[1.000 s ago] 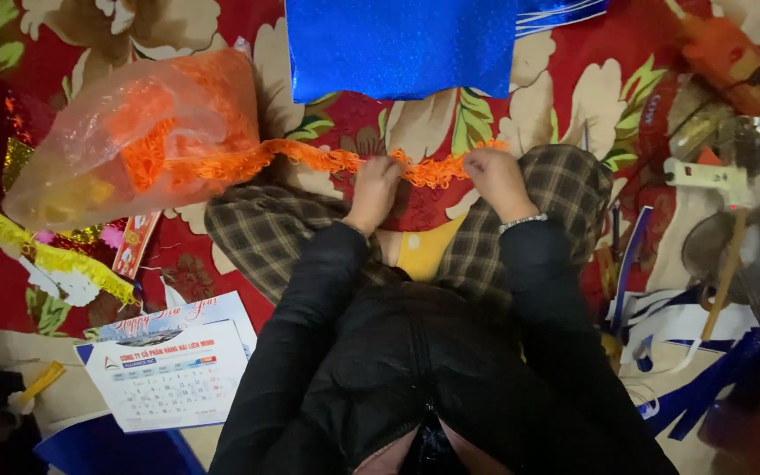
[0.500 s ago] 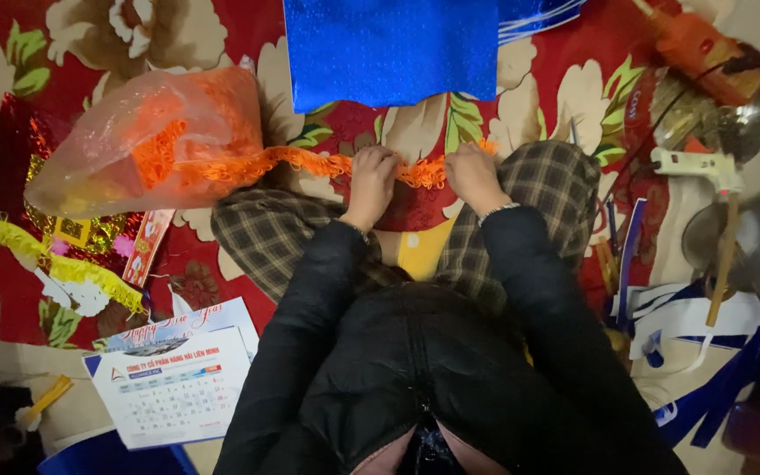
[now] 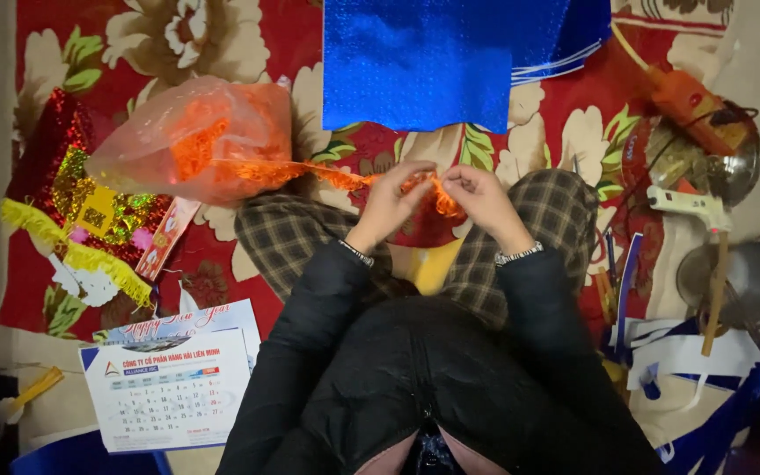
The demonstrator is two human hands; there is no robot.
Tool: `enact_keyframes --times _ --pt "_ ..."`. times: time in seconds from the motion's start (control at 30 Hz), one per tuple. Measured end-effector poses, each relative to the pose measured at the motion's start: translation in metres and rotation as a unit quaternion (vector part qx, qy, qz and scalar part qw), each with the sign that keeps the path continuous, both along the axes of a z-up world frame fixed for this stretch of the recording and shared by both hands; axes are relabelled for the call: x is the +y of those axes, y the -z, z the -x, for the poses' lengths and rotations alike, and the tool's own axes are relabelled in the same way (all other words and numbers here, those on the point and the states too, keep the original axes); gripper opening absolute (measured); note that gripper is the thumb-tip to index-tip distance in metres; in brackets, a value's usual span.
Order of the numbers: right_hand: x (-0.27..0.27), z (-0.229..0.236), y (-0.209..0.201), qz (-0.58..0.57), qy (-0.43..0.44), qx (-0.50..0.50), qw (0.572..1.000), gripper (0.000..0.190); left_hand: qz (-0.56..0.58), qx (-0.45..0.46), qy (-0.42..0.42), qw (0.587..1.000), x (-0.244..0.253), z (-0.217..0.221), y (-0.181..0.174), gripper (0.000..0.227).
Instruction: The person is sitting on the floor, pulling orange decorative fringe from a plastic bag, straightening it out, and cutting it into specific lengths using scissors.
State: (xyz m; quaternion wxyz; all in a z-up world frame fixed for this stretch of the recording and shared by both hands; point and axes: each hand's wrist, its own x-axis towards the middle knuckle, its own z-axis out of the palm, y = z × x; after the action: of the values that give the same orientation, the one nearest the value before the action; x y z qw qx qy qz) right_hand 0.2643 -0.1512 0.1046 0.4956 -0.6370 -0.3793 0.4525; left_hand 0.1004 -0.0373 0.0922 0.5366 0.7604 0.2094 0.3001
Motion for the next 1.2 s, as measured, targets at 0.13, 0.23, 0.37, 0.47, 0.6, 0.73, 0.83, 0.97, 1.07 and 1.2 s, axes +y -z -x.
enact_keyframes --times 0.13,0.23,0.37,0.47,0.6,0.73,0.83,0.97,1.07,1.2 --pt "0.004 0.004 -0.03 0.011 -0.009 -0.011 1.0 0.013 0.02 0.051 0.059 0.997 -0.003 0.002 -0.014 0.044" --pt "0.001 -0.005 -0.048 0.016 -0.028 -0.049 0.998 0.016 0.077 0.053 0.043 0.995 0.003 0.007 0.004 0.022" --pt "-0.008 -0.024 -0.038 0.022 -0.062 -0.145 0.987 0.016 0.119 0.06 0.024 0.991 0.014 0.015 -0.014 0.015" --pt "-0.013 -0.031 -0.025 0.016 -0.071 -0.228 0.971 0.013 0.131 0.084 0.024 0.988 0.017 0.02 -0.014 0.015" --pt "-0.017 -0.043 -0.021 0.006 -0.061 -0.346 0.936 0.007 0.123 0.145 0.066 0.98 0.026 0.035 -0.005 0.023" --pt "-0.024 -0.078 0.004 -0.013 -0.037 -0.425 0.904 0.005 0.174 0.18 0.098 0.963 0.038 0.062 -0.005 0.045" --pt "-0.031 -0.089 0.01 0.023 -0.001 -0.433 0.901 0.008 0.127 0.187 0.113 0.968 0.049 0.082 0.001 0.052" --pt "-0.036 -0.096 0.026 0.055 0.024 -0.418 0.907 0.008 0.122 0.193 0.054 0.972 0.053 0.092 0.01 0.05" --pt "-0.035 -0.099 0.043 0.035 0.038 -0.395 0.917 0.005 0.126 0.211 0.015 0.969 0.052 0.09 0.024 0.034" --pt "-0.032 -0.101 0.068 0.019 0.048 -0.378 0.924 0.007 0.028 0.288 -0.04 0.956 0.058 0.083 0.06 0.015"
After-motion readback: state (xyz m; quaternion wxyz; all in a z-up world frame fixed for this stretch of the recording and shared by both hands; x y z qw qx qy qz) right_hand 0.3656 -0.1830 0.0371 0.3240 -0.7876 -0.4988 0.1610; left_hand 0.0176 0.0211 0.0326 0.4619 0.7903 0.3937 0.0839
